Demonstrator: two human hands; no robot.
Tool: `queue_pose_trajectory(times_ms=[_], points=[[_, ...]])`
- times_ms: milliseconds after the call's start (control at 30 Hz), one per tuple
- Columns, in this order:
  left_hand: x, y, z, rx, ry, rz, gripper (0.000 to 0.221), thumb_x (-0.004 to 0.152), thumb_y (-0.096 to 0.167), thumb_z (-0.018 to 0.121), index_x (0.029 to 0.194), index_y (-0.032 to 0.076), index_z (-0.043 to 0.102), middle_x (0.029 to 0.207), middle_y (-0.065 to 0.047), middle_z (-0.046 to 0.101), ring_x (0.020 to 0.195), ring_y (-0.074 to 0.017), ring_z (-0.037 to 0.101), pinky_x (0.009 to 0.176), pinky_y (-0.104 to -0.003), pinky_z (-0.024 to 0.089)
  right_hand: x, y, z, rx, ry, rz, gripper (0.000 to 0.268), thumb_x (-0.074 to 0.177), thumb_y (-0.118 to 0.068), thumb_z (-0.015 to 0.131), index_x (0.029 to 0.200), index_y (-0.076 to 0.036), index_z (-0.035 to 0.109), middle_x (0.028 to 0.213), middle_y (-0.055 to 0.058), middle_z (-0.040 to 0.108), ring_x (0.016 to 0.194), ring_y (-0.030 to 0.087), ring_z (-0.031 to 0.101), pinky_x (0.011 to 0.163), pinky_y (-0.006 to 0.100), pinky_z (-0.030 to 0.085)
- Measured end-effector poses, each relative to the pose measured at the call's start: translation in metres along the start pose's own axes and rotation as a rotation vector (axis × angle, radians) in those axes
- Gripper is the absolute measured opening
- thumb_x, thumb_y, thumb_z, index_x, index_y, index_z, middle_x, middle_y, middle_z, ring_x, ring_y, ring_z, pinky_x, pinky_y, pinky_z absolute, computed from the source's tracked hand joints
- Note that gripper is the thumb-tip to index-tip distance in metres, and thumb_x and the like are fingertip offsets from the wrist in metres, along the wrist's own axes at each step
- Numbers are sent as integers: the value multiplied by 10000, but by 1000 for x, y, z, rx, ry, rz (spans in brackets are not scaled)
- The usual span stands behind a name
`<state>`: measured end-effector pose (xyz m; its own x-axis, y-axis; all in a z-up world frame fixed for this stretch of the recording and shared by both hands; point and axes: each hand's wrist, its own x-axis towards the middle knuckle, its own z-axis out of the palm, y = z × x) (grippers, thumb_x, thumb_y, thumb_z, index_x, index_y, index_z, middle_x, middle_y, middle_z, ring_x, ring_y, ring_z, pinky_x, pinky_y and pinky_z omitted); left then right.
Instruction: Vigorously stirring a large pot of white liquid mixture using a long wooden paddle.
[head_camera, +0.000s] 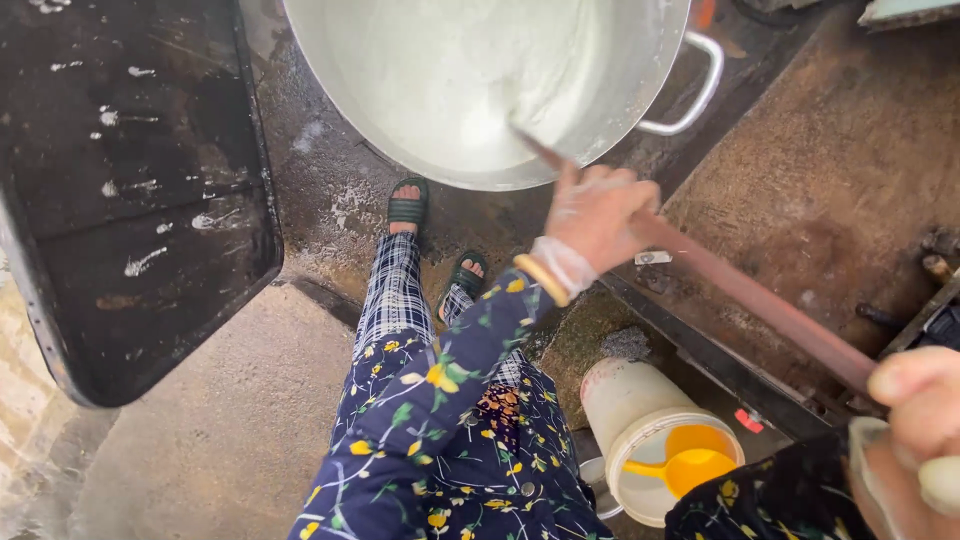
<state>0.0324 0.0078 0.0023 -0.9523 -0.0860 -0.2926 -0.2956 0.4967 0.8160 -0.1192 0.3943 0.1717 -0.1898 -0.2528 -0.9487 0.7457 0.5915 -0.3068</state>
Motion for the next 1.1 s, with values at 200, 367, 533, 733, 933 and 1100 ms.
queue_pose_trajectory(times_ms=[200,367,533,733,933,1100], points=[[-52,-43,-42,278,5,-382,193,932,428,617,1015,281,710,1045,-8,675,1146,-228,562,1125,-616,249,64,19,285,-63,26,-1604,485,1125,-421,445,718,-157,445,565,39,387,511,158,349,678,411,414],[-34,-98,-52,165,223,-550,351,796,-24,691,1026,228,609,1601,-81,292,1503,-386,138,1177,-709,74,132,51,325,-161,95,-1783,391,1044,-180,468,713,-50,630,625,115,554,557,239,544,827,504,553],[-8,-68,-26,101,119,-411,208,825,144,729,998,198,627,1602,-112,291,1492,-447,155,1187,-709,32,95,52,327,-439,246,-1721,352,944,6,384,689,-14,624,608,108,536,566,232,535,905,522,550],[-37,-29,-5,98,44,-277,192,926,424,600,900,240,646,1186,1,659,1366,-295,433,1186,-646,182,21,27,291,-505,189,-1623,397,957,-135,386,627,-12,568,521,98,456,480,213,450,760,464,600],[-39,-66,-36,342,22,-411,284,984,446,497,1038,239,683,1261,-4,635,1428,-307,357,1152,-694,197,61,22,314,-405,-7,-1665,318,950,-109,426,716,-55,635,544,52,529,479,178,485,798,447,611],[21,-109,-32,133,279,-369,115,908,300,690,886,201,636,1532,-83,427,1452,-451,250,1125,-763,85,128,37,324,-385,179,-1781,334,893,58,382,793,-62,678,645,72,608,578,187,598,910,477,586]])
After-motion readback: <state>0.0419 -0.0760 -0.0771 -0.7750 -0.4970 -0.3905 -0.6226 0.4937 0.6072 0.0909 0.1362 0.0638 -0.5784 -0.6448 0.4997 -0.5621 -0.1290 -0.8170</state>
